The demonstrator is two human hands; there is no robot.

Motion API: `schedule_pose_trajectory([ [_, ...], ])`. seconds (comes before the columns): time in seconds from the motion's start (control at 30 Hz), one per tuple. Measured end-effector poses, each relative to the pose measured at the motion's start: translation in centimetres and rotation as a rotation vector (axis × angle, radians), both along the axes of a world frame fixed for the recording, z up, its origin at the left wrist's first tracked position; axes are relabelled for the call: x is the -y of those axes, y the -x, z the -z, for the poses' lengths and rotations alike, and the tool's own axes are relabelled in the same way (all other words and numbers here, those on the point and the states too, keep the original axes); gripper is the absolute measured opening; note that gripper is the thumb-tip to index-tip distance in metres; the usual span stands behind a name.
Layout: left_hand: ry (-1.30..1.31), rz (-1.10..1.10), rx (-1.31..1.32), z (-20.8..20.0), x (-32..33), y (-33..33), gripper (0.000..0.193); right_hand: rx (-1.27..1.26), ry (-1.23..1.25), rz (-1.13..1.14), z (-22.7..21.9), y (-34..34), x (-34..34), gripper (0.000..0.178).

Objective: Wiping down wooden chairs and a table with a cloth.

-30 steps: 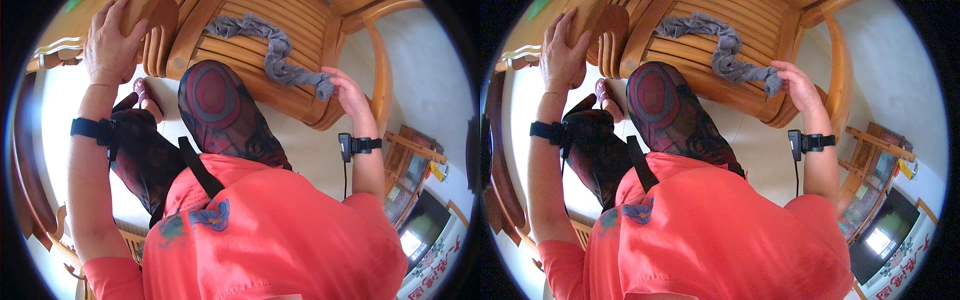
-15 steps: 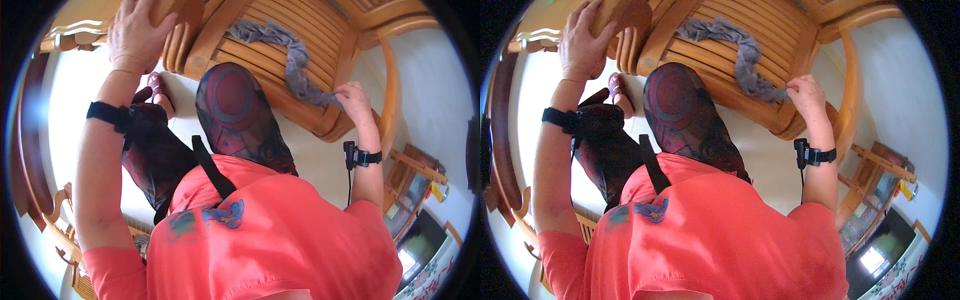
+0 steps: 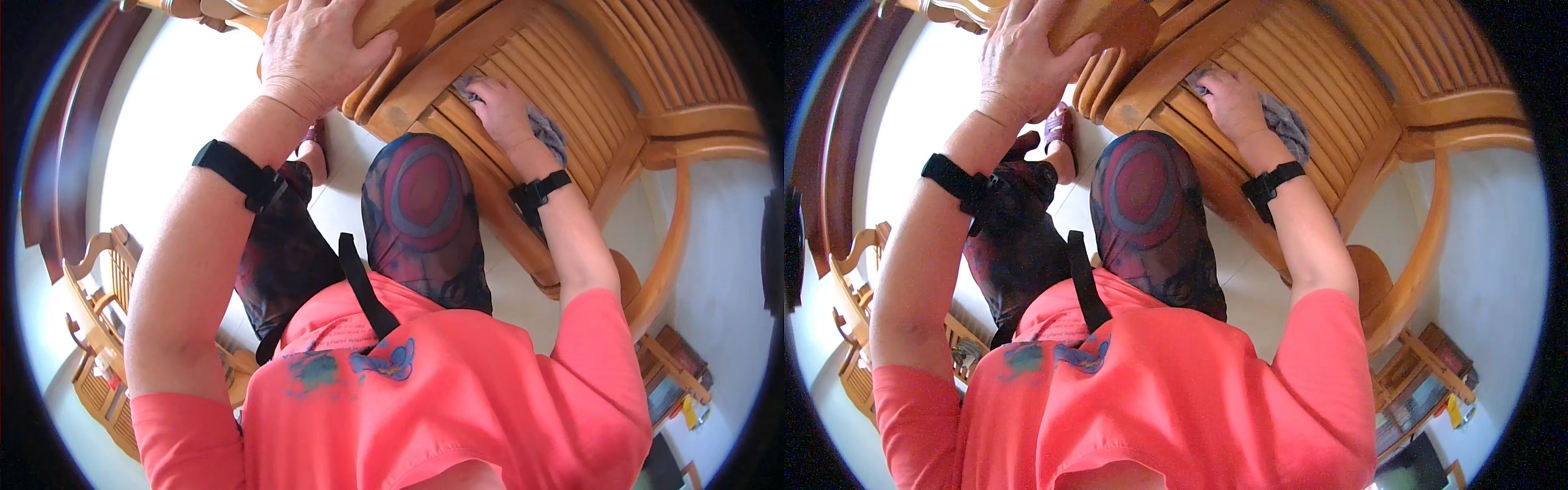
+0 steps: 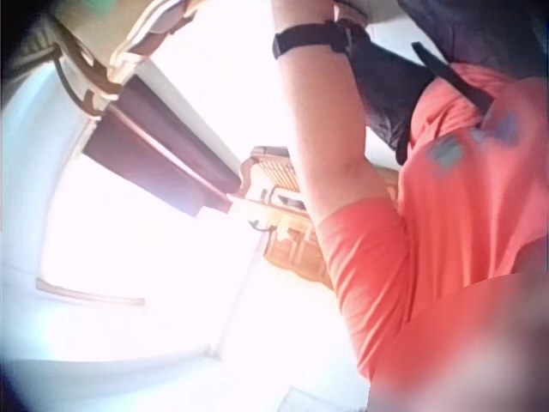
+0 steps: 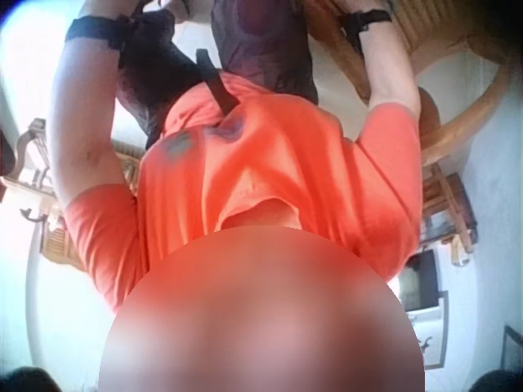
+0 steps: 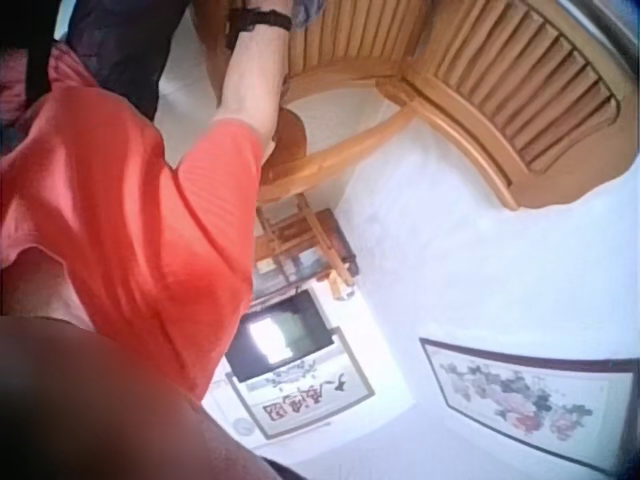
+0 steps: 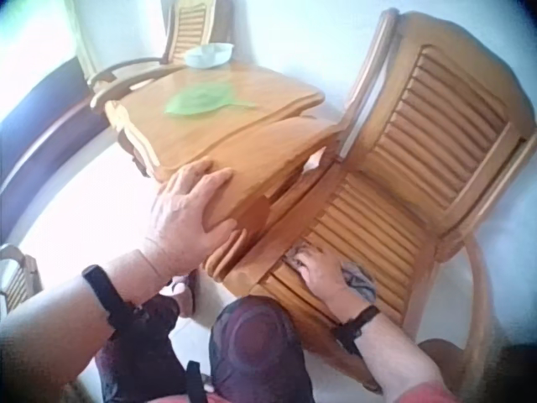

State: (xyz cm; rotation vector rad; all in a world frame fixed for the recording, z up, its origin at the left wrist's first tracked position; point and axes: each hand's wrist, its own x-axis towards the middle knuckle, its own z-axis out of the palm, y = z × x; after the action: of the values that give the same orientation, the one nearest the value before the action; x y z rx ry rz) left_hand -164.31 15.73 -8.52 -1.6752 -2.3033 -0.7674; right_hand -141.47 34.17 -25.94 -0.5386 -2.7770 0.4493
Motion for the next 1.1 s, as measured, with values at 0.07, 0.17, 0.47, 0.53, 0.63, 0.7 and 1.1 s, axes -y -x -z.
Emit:
schedule_pose_trajectory([
  [0.07, 0.006, -0.019, 0.006, 0.0, 0.1, 0.1, 0.064, 0.059, -0.009, -0.018, 0.8, 0.5, -0.3, 0.024],
  [0.17, 0.009, -0.011, -0.011, -0.2, 0.4, 0.1, 0.064, -0.015, 0.174, -0.085, 0.7, 1.1, 0.5, 0.015],
  [0.47, -0.026, -0.017, -0.095, -0.6, -0.2, 0.1, 0.064, 0.024, -0.17, -0.31, -0.8, 1.9, -1.0, 0.021],
  [0.53, 0.046, -0.017, -0.091, -0.8, -0.4, -0.2, 0.064, 0.067, -0.063, -0.242, 0.9, 1.3, -2.3, 0.023],
  [0.63, 0.066, -0.03, -0.094, -0.8, -0.2, 0.0, 0.065, 0.04, -0.047, -0.26, 1.3, 1.3, -2.5, 0.022],
  [0.7, 0.084, -0.026, -0.138, -1.0, 0.0, 0.2, 0.066, 0.054, -0.101, -0.156, 2.3, 1.7, -3.3, 0.023],
  [1.1, 0.006, 0.041, -0.104, -0.5, -0.5, 0.9, 0.065, 0.118, -0.124, 0.123, 7.1, 3.3, -20.8, 0.021],
])
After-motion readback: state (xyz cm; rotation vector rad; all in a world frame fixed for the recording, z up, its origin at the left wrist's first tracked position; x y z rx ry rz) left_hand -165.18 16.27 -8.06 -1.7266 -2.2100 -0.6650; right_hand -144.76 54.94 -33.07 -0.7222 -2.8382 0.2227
